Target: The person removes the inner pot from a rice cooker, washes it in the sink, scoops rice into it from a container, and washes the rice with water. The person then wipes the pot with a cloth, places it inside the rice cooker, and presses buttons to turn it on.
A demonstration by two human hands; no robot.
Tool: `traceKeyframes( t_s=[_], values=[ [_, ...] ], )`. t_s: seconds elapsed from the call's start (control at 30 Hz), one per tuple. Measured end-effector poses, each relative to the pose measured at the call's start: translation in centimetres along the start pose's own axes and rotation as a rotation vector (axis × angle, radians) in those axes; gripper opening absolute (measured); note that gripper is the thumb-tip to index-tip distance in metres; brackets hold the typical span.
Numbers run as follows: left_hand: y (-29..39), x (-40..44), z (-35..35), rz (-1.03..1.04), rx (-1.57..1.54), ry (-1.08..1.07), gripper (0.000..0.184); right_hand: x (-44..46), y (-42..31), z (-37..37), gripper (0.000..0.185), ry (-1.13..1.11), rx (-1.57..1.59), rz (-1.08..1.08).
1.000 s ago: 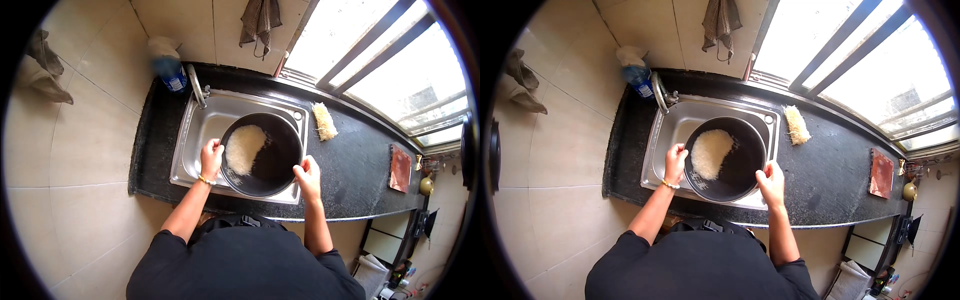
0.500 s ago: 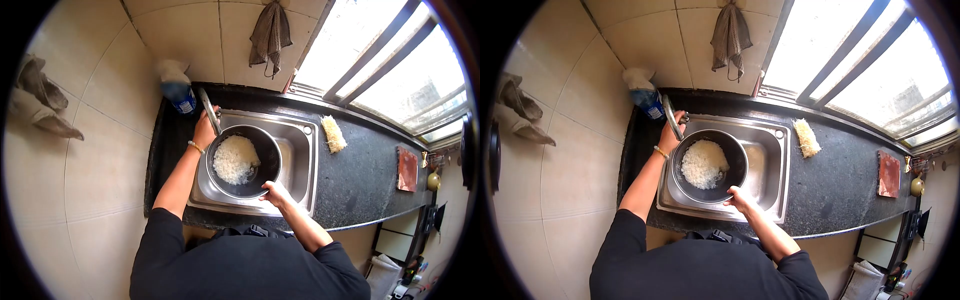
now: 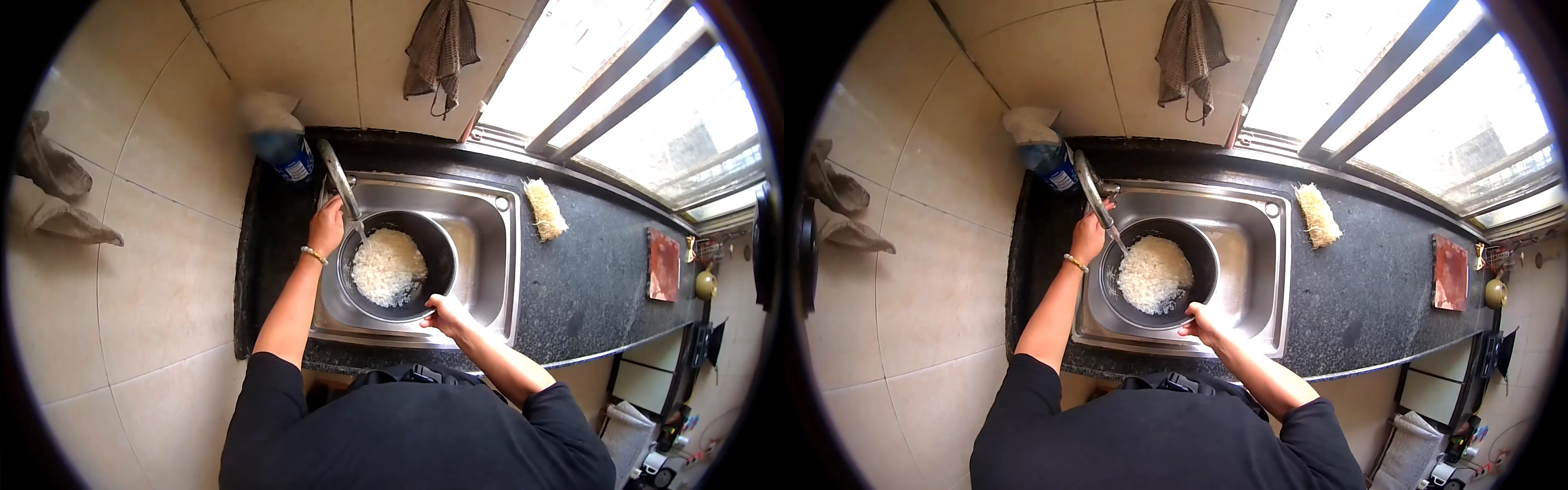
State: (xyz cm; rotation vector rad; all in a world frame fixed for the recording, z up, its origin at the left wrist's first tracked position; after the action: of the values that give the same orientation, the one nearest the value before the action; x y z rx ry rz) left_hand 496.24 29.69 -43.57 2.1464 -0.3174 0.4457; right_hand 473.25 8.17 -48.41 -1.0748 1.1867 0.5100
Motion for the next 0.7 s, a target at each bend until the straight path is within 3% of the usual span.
traceKeyframes(
  t_s=[0.37, 0.47, 0.7],
  values=[
    [-0.7, -1.1, 0.7, -0.047, -0.052, 0.014, 0.035, 0.1, 0.3, -0.4, 0.013, 0.013, -0.007, 0.016],
    [-2.8, -1.5, 1.6, -0.225, -0.196, 0.026, 0.035, 0.0, 0.4, -0.4, 0.013, 0.034, -0.01, 0.012],
    [-4.1, -2.2, 2.0, -0.212, -0.104, 0.032, 0.034, 0.6, 1.0, -0.8, 0.015, 0.012, -0.017, 0.039]
  ],
)
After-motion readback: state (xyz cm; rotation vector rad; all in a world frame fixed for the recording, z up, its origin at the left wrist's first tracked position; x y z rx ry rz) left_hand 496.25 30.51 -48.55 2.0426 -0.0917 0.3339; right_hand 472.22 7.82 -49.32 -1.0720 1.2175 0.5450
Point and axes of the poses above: each hand's wrist, its own x-axis towards the middle knuckle, its own z-axis out of the palm, y = z × x, the point moved 8 cm from there along x, towards the middle knuckle, and after that the axes turned 12 degrees about y, right-handed, at the moved point
